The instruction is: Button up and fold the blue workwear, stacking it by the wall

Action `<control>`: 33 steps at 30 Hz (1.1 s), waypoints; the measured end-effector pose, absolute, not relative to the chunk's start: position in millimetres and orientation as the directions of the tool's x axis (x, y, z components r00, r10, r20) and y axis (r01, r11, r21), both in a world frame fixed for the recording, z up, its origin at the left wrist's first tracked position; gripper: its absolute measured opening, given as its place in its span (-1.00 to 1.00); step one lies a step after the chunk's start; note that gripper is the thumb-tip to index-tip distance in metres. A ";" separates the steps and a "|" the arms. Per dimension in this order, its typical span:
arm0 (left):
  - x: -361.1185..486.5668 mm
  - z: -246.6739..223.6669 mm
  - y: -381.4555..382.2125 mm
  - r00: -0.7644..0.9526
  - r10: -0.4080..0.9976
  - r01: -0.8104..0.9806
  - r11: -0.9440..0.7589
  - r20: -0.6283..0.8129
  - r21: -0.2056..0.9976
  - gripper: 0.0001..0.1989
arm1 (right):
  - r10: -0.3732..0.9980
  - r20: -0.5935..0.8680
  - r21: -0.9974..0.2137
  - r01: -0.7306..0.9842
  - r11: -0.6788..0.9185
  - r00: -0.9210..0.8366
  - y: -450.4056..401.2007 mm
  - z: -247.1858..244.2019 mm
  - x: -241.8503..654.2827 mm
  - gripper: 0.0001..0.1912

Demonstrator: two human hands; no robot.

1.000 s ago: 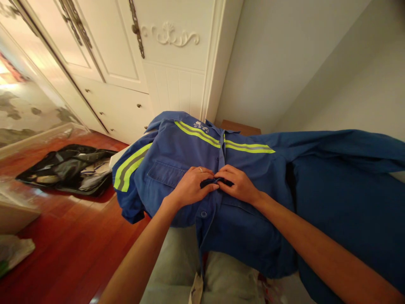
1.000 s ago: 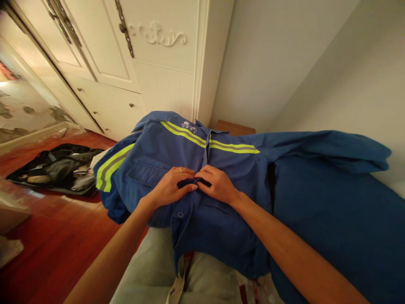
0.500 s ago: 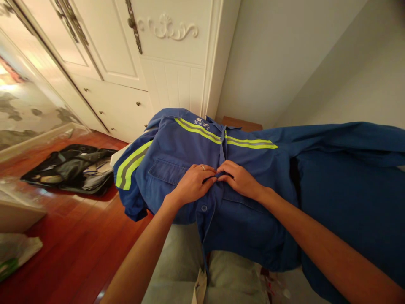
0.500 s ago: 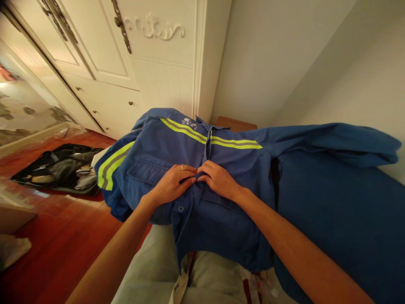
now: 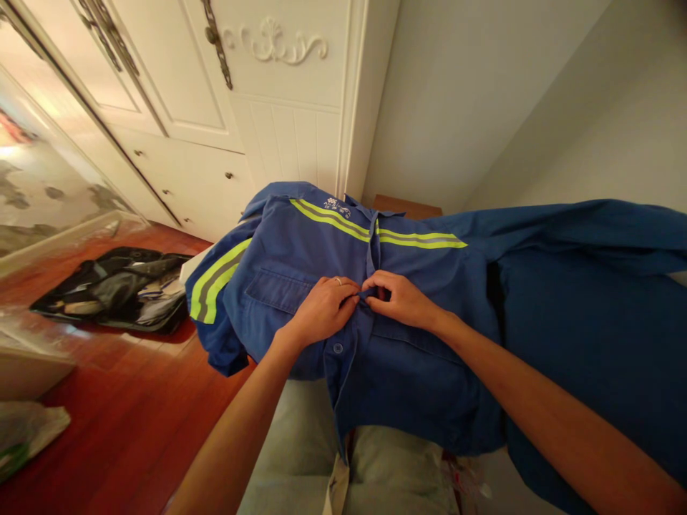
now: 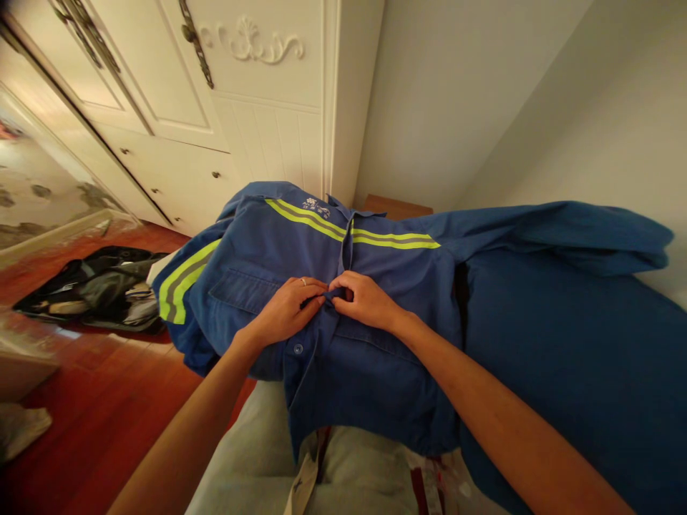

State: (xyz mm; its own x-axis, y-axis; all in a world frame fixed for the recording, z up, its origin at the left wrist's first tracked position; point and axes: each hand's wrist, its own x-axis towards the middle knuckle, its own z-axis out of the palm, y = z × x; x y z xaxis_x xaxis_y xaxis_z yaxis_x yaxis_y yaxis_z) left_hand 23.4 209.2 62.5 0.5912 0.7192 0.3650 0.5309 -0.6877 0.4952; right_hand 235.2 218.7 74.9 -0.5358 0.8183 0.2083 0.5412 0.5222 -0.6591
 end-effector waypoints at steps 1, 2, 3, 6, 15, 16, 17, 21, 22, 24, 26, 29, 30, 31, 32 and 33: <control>24.1 63.1 208.7 0.584 0.725 0.538 -0.682 0.365 0.495 -0.77 | 0.828 0.216 -0.655 0.552 0.516 -0.517 218.2 74.1 233.6 -0.83; 24.9 63.7 208.1 0.574 0.733 0.545 -0.675 0.365 0.497 -0.79 | 0.836 0.226 -0.650 0.563 0.511 -0.499 217.8 73.3 232.4 -0.83; 25.6 64.3 207.6 0.564 0.739 0.550 -0.669 0.368 0.501 -0.80 | 0.842 0.234 -0.646 0.570 0.508 -0.486 217.5 72.6 231.4 -0.83; 26.9 64.6 206.9 0.542 0.750 0.542 -0.657 0.379 0.524 -0.81 | 0.846 0.236 -0.653 0.566 0.502 -0.478 217.6 71.6 231.5 -0.82; 25.2 58.1 209.9 0.547 0.731 0.519 -0.679 0.409 0.519 -0.78 | 0.810 0.155 -0.744 0.473 0.473 -0.566 227.4 74.3 243.1 -0.80; 25.1 57.9 210.1 0.542 0.733 0.516 -0.677 0.411 0.526 -0.79 | 0.806 0.144 -0.744 0.475 0.471 -0.574 227.7 74.7 243.7 -0.79; 25.0 57.8 210.3 0.538 0.735 0.511 -0.674 0.413 0.533 -0.79 | 0.803 0.134 -0.740 0.480 0.471 -0.580 227.5 75.2 244.0 -0.79; 25.1 58.2 211.5 0.533 0.741 0.507 -0.666 0.408 0.547 -0.80 | 0.775 0.180 -0.646 0.522 0.558 -0.606 223.4 77.2 242.5 -0.80; 25.2 58.4 211.7 0.536 0.741 0.508 -0.666 0.405 0.546 -0.79 | 0.759 0.205 -0.603 0.531 0.596 -0.619 222.1 77.4 241.9 -0.80; 25.5 59.2 211.8 0.545 0.737 0.508 -0.669 0.399 0.542 -0.78 | 0.725 0.233 -0.515 0.550 0.657 -0.648 219.9 77.6 240.5 -0.79; 25.9 60.2 211.5 0.554 0.735 0.512 -0.671 0.390 0.537 -0.78 | 0.707 0.224 -0.432 0.582 0.689 -0.671 218.3 77.6 238.7 -0.80; 26.3 61.6 210.7 0.560 0.739 0.521 -0.666 0.375 0.534 -0.77 | 0.707 0.187 -0.283 0.652 0.704 -0.682 216.0 78.2 234.9 -0.80; 26.3 61.9 210.4 0.560 0.741 0.523 -0.663 0.370 0.536 -0.77 | 0.711 0.174 -0.232 0.673 0.702 -0.681 215.2 78.7 233.4 -0.79; 26.3 62.1 210.2 0.560 0.743 0.523 -0.660 0.367 0.539 -0.77 | 0.715 0.162 -0.188 0.690 0.699 -0.681 214.4 79.2 232.0 -0.79; 26.3 62.2 210.1 0.559 0.745 0.522 -0.658 0.365 0.543 -0.78 | 0.716 0.150 -0.152 0.700 0.698 -0.682 213.8 79.7 230.7 -0.78; 26.4 62.2 210.2 0.555 0.747 0.520 -0.655 0.366 0.548 -0.78 | 0.716 0.141 -0.127 0.705 0.698 -0.684 213.5 80.0 229.5 -0.78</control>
